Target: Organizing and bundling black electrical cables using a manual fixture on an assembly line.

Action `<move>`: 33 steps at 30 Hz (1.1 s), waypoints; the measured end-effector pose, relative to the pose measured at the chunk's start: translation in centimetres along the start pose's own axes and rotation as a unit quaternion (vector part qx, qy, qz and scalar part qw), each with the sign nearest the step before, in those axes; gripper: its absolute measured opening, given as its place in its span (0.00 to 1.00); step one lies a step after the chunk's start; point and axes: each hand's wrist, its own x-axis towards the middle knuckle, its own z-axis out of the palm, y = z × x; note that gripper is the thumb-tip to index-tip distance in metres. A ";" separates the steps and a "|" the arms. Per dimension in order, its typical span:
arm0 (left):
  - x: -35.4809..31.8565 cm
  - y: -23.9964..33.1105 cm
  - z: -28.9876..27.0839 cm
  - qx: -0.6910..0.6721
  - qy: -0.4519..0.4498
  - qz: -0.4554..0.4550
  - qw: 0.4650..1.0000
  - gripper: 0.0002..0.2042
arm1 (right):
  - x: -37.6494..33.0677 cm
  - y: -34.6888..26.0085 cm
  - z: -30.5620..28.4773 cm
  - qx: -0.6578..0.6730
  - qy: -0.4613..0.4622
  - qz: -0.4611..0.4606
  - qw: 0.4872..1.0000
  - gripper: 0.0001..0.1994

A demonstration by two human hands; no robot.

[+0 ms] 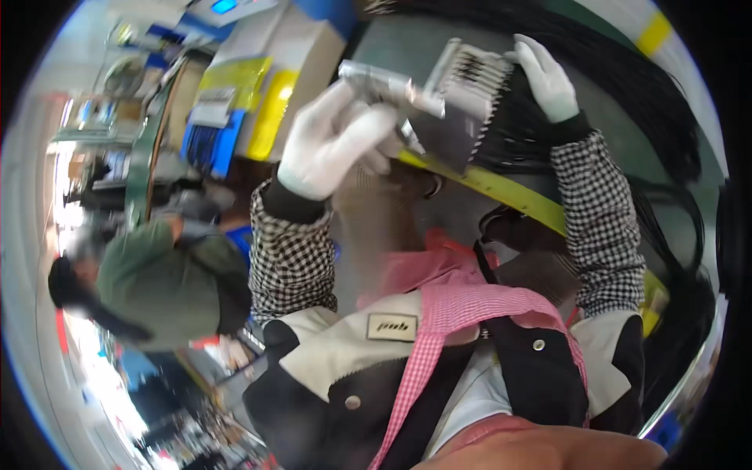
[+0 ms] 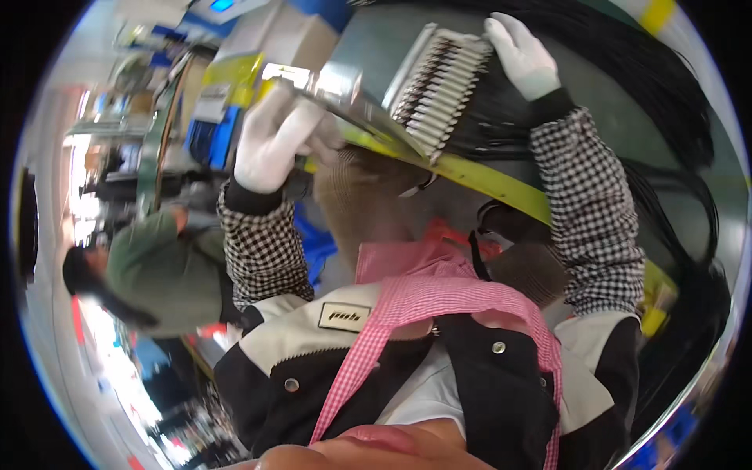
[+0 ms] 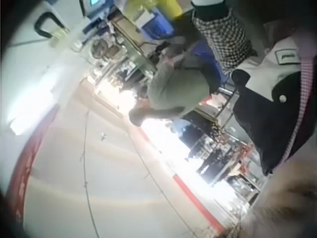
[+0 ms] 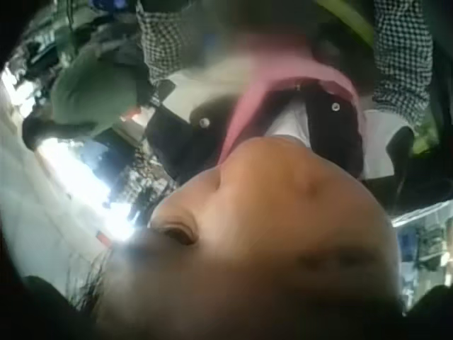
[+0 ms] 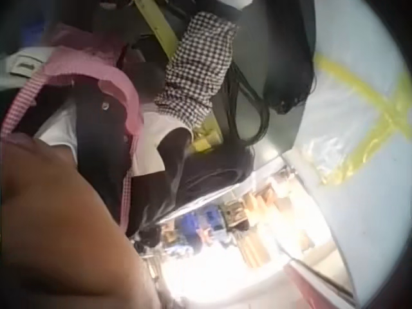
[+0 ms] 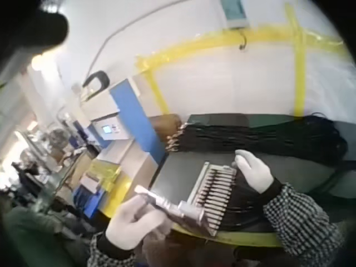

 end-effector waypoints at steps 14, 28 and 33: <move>15.8 -5.6 0.9 0.748 0.253 0.094 0.607 0.24 | 1.8 0.8 -0.1 -0.105 -0.092 -0.051 0.989 0.20; 0.5 -20.5 2.1 -0.101 -0.042 0.010 0.994 0.18 | 1.2 -3.9 1.2 -0.276 -0.272 -0.104 0.916 0.23; -3.5 -20.0 1.8 -0.304 0.119 0.177 0.929 0.21 | -1.6 -11.9 6.8 -0.401 -0.347 -0.169 0.831 0.22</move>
